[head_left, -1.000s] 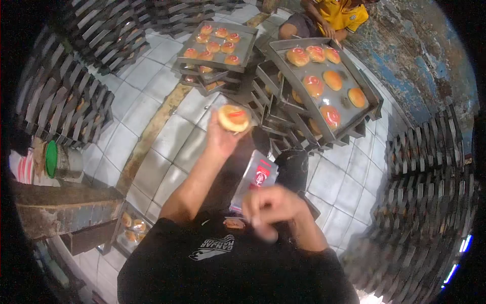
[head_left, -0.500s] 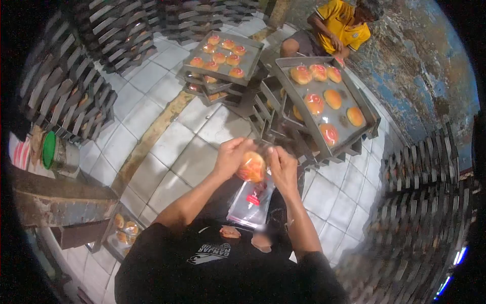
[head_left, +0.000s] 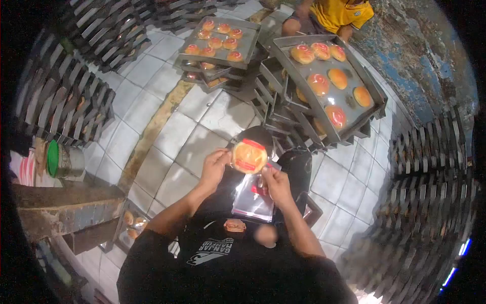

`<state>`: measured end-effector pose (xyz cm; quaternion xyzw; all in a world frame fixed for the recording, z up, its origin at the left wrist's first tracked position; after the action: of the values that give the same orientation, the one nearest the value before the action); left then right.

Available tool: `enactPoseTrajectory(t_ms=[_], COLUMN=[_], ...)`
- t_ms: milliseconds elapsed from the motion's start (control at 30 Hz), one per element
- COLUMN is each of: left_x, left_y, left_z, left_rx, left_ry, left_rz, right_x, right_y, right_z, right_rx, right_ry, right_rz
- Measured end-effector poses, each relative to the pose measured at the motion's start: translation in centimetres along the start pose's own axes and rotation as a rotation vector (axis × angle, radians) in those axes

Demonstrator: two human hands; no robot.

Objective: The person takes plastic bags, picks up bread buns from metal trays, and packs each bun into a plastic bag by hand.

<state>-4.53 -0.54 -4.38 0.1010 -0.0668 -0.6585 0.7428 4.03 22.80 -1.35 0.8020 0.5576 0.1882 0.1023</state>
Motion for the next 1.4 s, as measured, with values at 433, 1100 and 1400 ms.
enactPoseTrajectory(t_ms=[433, 1100, 1400], left_x=[-14.5, -11.2, -12.2], left_y=[10.5, 21.9, 8.7], left_z=[24.2, 33.1, 24.7], left_rx=[-0.337, -0.306, -0.677], left_ry=[0.538, 1.033, 0.228], left_rz=[-0.88, -1.491, -0.615], right_x=[16.7, 7.1, 13.3], right_y=[-2.1, 7.3, 8.3], right_z=[-22.0, -13.0, -11.1], right_rx=[1.104, 0.534, 0.338], right_ry=[0.602, 0.171, -0.249], right_rz=[0.828, 0.379, 0.215])
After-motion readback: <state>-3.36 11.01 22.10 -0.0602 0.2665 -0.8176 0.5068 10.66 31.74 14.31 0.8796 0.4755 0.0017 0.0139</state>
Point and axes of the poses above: each hand's wrist, its own y-axis away from the middle knuckle, its own x-axis out of the back of the hand, z = x × y, the point moved 7 cm from there along -y, towards the middle knuckle, and after that the axes turned 14 degrees about z, right-handed, at the moved point
